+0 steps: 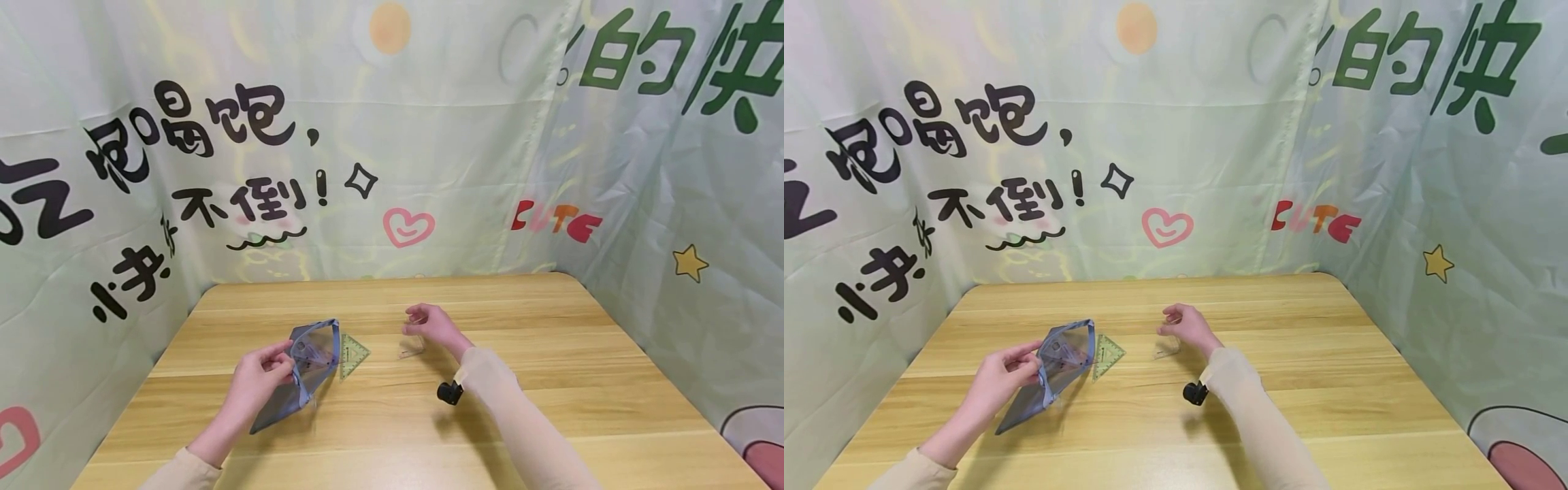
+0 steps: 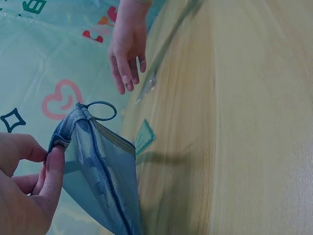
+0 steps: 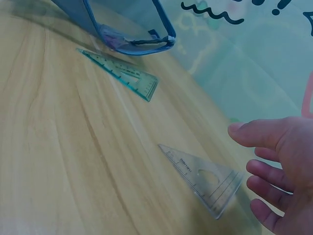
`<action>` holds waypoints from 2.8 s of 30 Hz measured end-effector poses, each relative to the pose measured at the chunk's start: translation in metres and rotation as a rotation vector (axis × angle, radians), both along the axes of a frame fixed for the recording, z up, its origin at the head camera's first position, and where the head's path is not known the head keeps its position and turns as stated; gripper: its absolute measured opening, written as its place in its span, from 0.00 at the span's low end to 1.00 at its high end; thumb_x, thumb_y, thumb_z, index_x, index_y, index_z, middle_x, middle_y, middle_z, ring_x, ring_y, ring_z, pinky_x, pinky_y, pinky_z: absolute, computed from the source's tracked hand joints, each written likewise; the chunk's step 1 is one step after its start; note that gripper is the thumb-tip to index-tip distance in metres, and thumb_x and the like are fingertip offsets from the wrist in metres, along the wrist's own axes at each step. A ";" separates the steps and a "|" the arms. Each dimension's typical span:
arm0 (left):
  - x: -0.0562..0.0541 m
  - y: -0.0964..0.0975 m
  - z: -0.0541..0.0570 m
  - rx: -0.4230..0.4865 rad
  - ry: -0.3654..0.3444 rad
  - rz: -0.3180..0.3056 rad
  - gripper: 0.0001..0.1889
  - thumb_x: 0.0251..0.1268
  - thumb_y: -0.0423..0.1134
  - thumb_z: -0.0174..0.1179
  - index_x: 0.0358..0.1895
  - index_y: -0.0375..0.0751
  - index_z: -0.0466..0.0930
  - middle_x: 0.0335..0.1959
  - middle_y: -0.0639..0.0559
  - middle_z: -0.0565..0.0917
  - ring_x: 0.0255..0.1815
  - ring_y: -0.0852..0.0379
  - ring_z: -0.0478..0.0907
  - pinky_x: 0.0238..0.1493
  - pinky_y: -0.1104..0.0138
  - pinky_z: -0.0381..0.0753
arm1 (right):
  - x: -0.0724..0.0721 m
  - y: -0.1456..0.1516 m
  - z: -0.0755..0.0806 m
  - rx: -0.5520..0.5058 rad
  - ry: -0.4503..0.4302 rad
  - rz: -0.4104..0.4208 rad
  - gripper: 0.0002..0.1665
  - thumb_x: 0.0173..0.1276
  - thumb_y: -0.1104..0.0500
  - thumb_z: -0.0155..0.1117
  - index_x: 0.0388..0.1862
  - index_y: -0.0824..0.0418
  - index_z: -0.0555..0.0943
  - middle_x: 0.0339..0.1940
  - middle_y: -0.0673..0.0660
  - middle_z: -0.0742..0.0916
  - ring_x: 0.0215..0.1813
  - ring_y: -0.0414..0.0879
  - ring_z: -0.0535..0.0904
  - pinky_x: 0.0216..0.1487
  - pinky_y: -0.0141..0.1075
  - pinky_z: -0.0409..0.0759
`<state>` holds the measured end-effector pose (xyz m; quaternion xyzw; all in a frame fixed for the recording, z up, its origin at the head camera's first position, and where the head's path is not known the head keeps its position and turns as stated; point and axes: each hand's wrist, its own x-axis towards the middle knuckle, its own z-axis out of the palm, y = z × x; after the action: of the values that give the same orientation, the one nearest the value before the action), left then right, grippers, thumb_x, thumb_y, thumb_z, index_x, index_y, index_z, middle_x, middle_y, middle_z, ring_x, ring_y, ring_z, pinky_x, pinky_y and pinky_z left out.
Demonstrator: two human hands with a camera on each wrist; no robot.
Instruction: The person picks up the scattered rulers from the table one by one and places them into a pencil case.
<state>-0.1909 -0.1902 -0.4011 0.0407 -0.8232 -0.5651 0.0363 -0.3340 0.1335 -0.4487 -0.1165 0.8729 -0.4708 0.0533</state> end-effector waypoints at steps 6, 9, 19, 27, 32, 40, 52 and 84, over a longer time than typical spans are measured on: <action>0.000 0.000 -0.001 -0.002 0.003 -0.001 0.23 0.64 0.28 0.58 0.63 0.26 0.73 0.34 0.46 0.81 0.31 0.67 0.78 0.38 0.72 0.88 | 0.003 0.000 -0.005 0.000 -0.020 -0.038 0.30 0.62 0.58 0.71 0.62 0.68 0.76 0.55 0.64 0.84 0.55 0.53 0.80 0.61 0.47 0.80; 0.000 -0.001 -0.001 -0.002 0.004 -0.001 0.23 0.64 0.28 0.58 0.64 0.26 0.73 0.34 0.46 0.81 0.31 0.67 0.78 0.38 0.72 0.88 | 0.004 0.000 -0.007 0.006 -0.016 -0.054 0.30 0.61 0.58 0.72 0.60 0.69 0.77 0.54 0.64 0.84 0.54 0.53 0.79 0.60 0.47 0.80; 0.000 0.000 0.000 0.012 0.002 -0.005 0.24 0.65 0.27 0.58 0.64 0.26 0.73 0.35 0.45 0.81 0.31 0.67 0.79 0.38 0.72 0.88 | 0.004 0.002 -0.014 0.020 0.007 -0.077 0.33 0.57 0.59 0.75 0.59 0.72 0.77 0.52 0.65 0.84 0.51 0.52 0.80 0.58 0.45 0.82; -0.001 0.000 -0.001 0.011 -0.001 -0.008 0.24 0.64 0.26 0.57 0.64 0.26 0.73 0.33 0.48 0.80 0.31 0.67 0.79 0.38 0.73 0.88 | 0.007 0.001 -0.020 0.057 0.024 -0.076 0.35 0.58 0.56 0.75 0.60 0.72 0.76 0.54 0.65 0.83 0.52 0.54 0.79 0.58 0.46 0.81; -0.002 -0.001 -0.002 0.015 0.000 -0.010 0.24 0.63 0.27 0.57 0.64 0.26 0.73 0.33 0.50 0.79 0.32 0.67 0.78 0.38 0.73 0.88 | 0.007 0.002 -0.023 0.116 0.069 -0.059 0.37 0.56 0.55 0.76 0.60 0.74 0.76 0.52 0.67 0.82 0.52 0.55 0.78 0.59 0.49 0.80; 0.000 0.000 -0.001 0.001 -0.005 -0.013 0.24 0.63 0.27 0.57 0.64 0.27 0.73 0.33 0.49 0.79 0.32 0.67 0.79 0.39 0.72 0.88 | 0.007 0.002 -0.026 0.157 0.101 -0.021 0.44 0.49 0.54 0.81 0.61 0.74 0.75 0.48 0.64 0.80 0.47 0.50 0.71 0.52 0.42 0.76; 0.000 0.001 -0.001 0.022 -0.016 -0.003 0.25 0.62 0.26 0.57 0.64 0.26 0.73 0.33 0.49 0.80 0.30 0.67 0.79 0.37 0.72 0.87 | 0.011 0.008 -0.021 0.174 0.074 0.043 0.48 0.46 0.56 0.83 0.66 0.68 0.74 0.55 0.66 0.76 0.53 0.52 0.70 0.58 0.46 0.75; 0.000 0.002 -0.002 0.018 0.003 0.001 0.24 0.62 0.25 0.57 0.63 0.26 0.74 0.34 0.46 0.80 0.30 0.67 0.79 0.35 0.74 0.87 | 0.012 0.031 -0.015 0.148 0.103 0.395 0.44 0.53 0.61 0.71 0.70 0.70 0.69 0.63 0.71 0.77 0.53 0.47 0.75 0.55 0.35 0.78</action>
<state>-0.1909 -0.1878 -0.4028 0.0405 -0.8180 -0.5726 0.0371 -0.3219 0.1647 -0.4641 -0.3052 0.8668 -0.3792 0.1082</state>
